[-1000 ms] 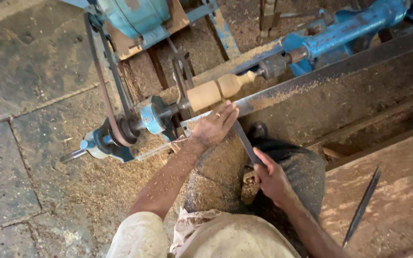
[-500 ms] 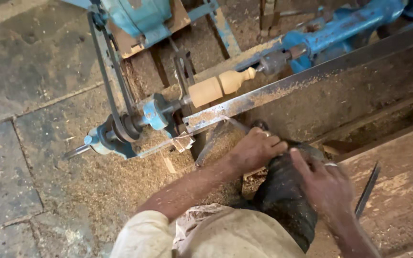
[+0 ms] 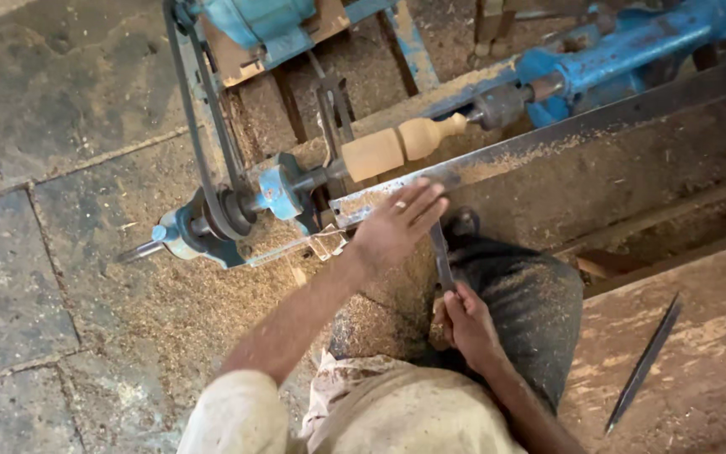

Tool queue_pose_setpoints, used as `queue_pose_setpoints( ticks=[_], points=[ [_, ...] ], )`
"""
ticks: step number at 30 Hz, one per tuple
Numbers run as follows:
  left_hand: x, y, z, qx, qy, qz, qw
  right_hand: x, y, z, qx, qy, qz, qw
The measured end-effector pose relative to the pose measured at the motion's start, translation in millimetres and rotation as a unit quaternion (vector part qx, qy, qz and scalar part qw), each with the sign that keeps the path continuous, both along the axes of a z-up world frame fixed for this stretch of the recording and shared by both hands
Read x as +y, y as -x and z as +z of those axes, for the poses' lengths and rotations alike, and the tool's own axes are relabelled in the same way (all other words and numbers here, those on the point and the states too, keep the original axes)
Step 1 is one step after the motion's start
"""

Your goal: The person shapes a cylindrical wooden blank mounted on a lathe using a chisel. They progressively refine the profile, forming a tapered neck and rounded shoulder while wood shavings accumulate on the floor.

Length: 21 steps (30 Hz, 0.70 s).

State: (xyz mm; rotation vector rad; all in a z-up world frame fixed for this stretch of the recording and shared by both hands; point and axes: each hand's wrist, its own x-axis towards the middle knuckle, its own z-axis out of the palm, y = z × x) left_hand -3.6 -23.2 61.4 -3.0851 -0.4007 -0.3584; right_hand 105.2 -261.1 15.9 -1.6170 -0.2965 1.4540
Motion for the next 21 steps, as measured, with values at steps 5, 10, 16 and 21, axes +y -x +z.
queue_pose_setpoints(
  ticks=[5,10,16,21],
  points=[
    [40,-5,-38,-0.051,0.024,-0.123,0.991,27,12,18,0.012,-0.001,-0.053,0.999],
    [39,0,-59,-0.072,-0.003,-0.104,0.992,37,21,23,-0.004,0.026,-0.074,0.997],
    [40,-4,-61,-0.091,-0.014,-0.091,0.992,37,12,20,-0.047,0.023,-0.044,0.998],
    [37,-3,-60,-0.097,-0.006,-0.095,0.991,32,-1,24,-0.046,0.021,0.000,0.999]
  ],
)
